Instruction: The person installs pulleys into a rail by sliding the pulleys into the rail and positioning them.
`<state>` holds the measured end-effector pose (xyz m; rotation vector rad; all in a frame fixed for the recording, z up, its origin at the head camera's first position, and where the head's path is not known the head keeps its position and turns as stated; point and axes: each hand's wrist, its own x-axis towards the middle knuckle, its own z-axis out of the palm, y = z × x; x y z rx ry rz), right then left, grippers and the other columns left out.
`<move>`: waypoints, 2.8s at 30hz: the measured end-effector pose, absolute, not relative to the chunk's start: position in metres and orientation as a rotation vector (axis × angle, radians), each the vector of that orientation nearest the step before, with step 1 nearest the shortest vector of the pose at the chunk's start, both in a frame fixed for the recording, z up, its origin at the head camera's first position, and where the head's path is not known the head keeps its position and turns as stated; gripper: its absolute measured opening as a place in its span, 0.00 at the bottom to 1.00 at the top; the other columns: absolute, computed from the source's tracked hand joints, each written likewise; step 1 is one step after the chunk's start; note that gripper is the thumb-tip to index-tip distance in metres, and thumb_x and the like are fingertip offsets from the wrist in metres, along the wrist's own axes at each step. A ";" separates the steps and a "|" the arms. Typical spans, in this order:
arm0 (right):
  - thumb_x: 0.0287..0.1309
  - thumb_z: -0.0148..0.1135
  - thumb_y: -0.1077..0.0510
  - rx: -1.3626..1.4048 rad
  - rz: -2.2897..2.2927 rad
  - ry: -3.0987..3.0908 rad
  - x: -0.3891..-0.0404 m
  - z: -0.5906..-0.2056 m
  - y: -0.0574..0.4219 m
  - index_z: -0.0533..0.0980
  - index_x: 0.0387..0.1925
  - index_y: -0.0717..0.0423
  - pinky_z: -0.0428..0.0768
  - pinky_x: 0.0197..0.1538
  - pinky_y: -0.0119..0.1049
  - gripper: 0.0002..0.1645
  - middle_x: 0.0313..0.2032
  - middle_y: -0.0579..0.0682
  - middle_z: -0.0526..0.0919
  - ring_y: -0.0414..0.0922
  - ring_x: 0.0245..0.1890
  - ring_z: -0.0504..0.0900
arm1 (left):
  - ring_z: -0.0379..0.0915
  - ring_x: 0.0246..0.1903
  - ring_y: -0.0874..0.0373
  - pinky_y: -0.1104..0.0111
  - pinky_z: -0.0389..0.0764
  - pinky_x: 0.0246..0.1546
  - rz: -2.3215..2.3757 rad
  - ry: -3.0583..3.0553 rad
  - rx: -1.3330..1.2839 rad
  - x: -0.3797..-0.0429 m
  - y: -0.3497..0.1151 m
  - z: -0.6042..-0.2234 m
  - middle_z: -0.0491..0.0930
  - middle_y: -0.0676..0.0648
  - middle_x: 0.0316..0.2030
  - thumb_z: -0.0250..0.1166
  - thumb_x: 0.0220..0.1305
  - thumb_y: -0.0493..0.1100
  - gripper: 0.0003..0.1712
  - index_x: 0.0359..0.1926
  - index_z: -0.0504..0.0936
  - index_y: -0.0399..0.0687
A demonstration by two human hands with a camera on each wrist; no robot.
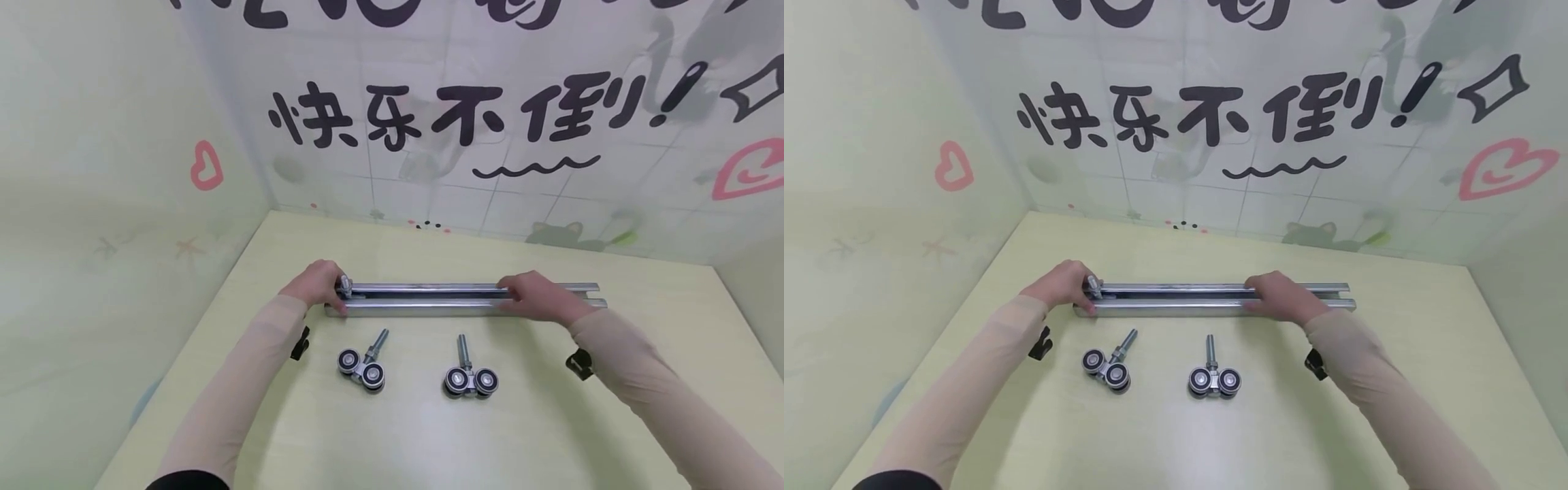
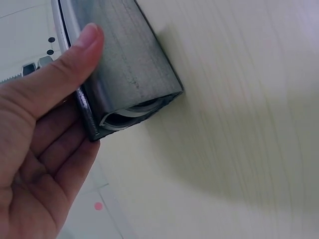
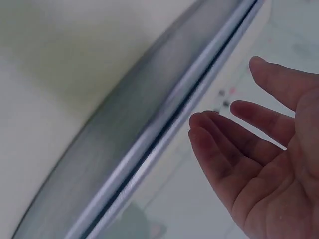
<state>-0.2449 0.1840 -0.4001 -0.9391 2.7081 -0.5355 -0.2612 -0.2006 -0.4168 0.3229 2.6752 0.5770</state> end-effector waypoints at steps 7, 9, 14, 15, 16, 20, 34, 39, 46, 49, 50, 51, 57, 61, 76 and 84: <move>0.48 0.59 0.59 -1.142 -0.569 2.571 -0.221 -0.425 0.143 0.76 0.40 0.66 0.81 0.30 0.37 0.17 0.33 0.60 0.84 0.39 0.22 0.76 | 0.73 0.26 0.57 0.62 0.80 0.36 0.581 2.678 0.331 -0.263 -0.200 -0.416 0.83 0.43 0.30 0.76 0.26 0.40 0.24 0.33 0.82 0.38; 0.49 0.59 0.59 -1.183 -0.544 2.544 -0.215 -0.432 0.135 0.75 0.42 0.67 0.79 0.29 0.35 0.18 0.34 0.59 0.84 0.37 0.18 0.72 | 0.73 0.26 0.57 0.62 0.80 0.36 0.580 2.677 0.324 -0.262 -0.200 -0.416 0.83 0.43 0.30 0.76 0.26 0.40 0.24 0.33 0.82 0.38; 0.48 0.60 0.59 -1.215 -0.516 2.547 -0.207 -0.444 0.123 0.74 0.42 0.69 0.76 0.28 0.36 0.21 0.29 0.56 0.81 0.35 0.15 0.62 | 0.73 0.27 0.56 0.62 0.79 0.37 0.581 2.673 0.304 -0.262 -0.198 -0.415 0.83 0.43 0.31 0.76 0.27 0.40 0.24 0.33 0.82 0.38; 0.47 0.60 0.59 -1.213 -0.508 2.551 -0.207 -0.446 0.122 0.74 0.42 0.69 0.77 0.29 0.37 0.21 0.28 0.56 0.80 0.36 0.16 0.62 | 0.73 0.27 0.56 0.61 0.79 0.37 0.579 2.673 0.305 -0.262 -0.198 -0.415 0.83 0.43 0.31 0.76 0.27 0.40 0.24 0.33 0.82 0.38; 0.47 0.60 0.58 -1.200 -0.498 2.555 -0.206 -0.448 0.121 0.74 0.42 0.69 0.77 0.30 0.37 0.21 0.28 0.56 0.80 0.36 0.18 0.63 | 0.73 0.27 0.56 0.61 0.79 0.37 0.579 2.673 0.308 -0.262 -0.198 -0.415 0.83 0.43 0.31 0.76 0.27 0.39 0.24 0.33 0.82 0.38; 0.47 0.60 0.59 -1.167 -0.463 2.569 -0.205 -0.452 0.119 0.76 0.34 0.66 0.76 0.28 0.37 0.13 0.25 0.52 0.76 0.39 0.22 0.65 | 0.73 0.26 0.56 0.62 0.80 0.36 0.577 2.676 0.317 -0.262 -0.198 -0.414 0.83 0.43 0.30 0.76 0.27 0.39 0.25 0.34 0.82 0.38; 0.40 0.54 0.69 -1.117 -0.527 2.591 -0.209 -0.459 0.115 0.67 0.13 0.57 0.64 0.18 0.29 0.09 0.14 0.45 0.64 0.37 0.16 0.60 | 0.73 0.26 0.57 0.62 0.79 0.35 0.592 2.676 0.319 -0.263 -0.199 -0.417 0.83 0.43 0.30 0.76 0.27 0.40 0.26 0.35 0.82 0.38; 0.34 0.52 0.70 -0.985 -0.566 2.594 -0.209 -0.460 0.112 0.69 0.16 0.61 0.67 0.18 0.30 0.04 0.14 0.46 0.67 0.38 0.14 0.63 | 0.73 0.27 0.56 0.62 0.79 0.36 0.598 2.672 0.310 -0.263 -0.200 -0.416 0.83 0.43 0.30 0.76 0.27 0.40 0.26 0.35 0.82 0.38; 0.33 0.53 0.70 -1.007 -0.554 2.597 -0.211 -0.453 0.113 0.73 0.15 0.61 0.72 0.22 0.32 0.04 0.16 0.50 0.75 0.39 0.18 0.66 | 0.73 0.27 0.56 0.62 0.79 0.37 0.601 2.677 0.321 -0.263 -0.200 -0.417 0.83 0.42 0.31 0.76 0.26 0.40 0.28 0.36 0.82 0.37; 0.34 0.54 0.69 -1.053 -0.575 2.597 -0.211 -0.450 0.114 0.74 0.14 0.59 0.73 0.24 0.31 0.05 0.16 0.49 0.77 0.38 0.18 0.67 | 0.73 0.27 0.56 0.62 0.79 0.37 0.596 2.680 0.318 -0.263 -0.200 -0.417 0.83 0.43 0.31 0.76 0.26 0.40 0.28 0.36 0.82 0.38; 0.34 0.54 0.69 -1.061 -0.582 2.594 -0.211 -0.448 0.115 0.74 0.14 0.59 0.73 0.23 0.31 0.05 0.15 0.49 0.77 0.38 0.18 0.67 | 0.73 0.27 0.56 0.62 0.79 0.37 0.594 2.679 0.318 -0.263 -0.200 -0.417 0.83 0.43 0.31 0.76 0.26 0.40 0.28 0.36 0.82 0.38; 0.34 0.55 0.69 -1.066 -0.589 2.592 -0.211 -0.447 0.115 0.74 0.13 0.59 0.73 0.23 0.31 0.05 0.15 0.48 0.77 0.37 0.18 0.67 | 0.73 0.28 0.56 0.61 0.79 0.37 0.592 2.679 0.318 -0.263 -0.199 -0.417 0.83 0.42 0.31 0.76 0.26 0.40 0.28 0.37 0.81 0.38; 0.35 0.59 0.66 -1.031 -0.608 2.604 -0.210 -0.440 0.122 0.72 0.12 0.57 0.72 0.23 0.30 0.06 0.15 0.47 0.76 0.36 0.17 0.67 | 0.74 0.28 0.56 0.62 0.80 0.38 0.596 2.664 0.322 -0.264 -0.199 -0.416 0.83 0.42 0.33 0.76 0.26 0.40 0.29 0.38 0.81 0.37; 0.36 0.60 0.66 -1.032 -0.654 2.588 -0.207 -0.434 0.125 0.71 0.12 0.56 0.72 0.22 0.30 0.08 0.14 0.46 0.75 0.35 0.16 0.67 | 0.74 0.27 0.57 0.62 0.80 0.36 0.595 2.673 0.351 -0.264 -0.200 -0.417 0.83 0.42 0.32 0.76 0.26 0.40 0.27 0.36 0.82 0.37; 0.41 0.62 0.68 -1.062 -0.742 2.586 -0.202 -0.416 0.127 0.69 0.14 0.55 0.74 0.22 0.30 0.12 0.15 0.46 0.74 0.35 0.18 0.68 | 0.74 0.27 0.57 0.62 0.80 0.36 0.592 2.674 0.358 -0.262 -0.200 -0.415 0.83 0.42 0.31 0.76 0.28 0.39 0.24 0.34 0.82 0.38; 0.41 0.63 0.67 -1.063 -0.756 2.603 -0.199 -0.409 0.130 0.68 0.13 0.54 0.73 0.21 0.30 0.13 0.14 0.45 0.72 0.35 0.17 0.67 | 0.74 0.27 0.57 0.61 0.80 0.36 0.595 2.672 0.373 -0.263 -0.201 -0.415 0.83 0.42 0.31 0.76 0.28 0.40 0.26 0.36 0.82 0.37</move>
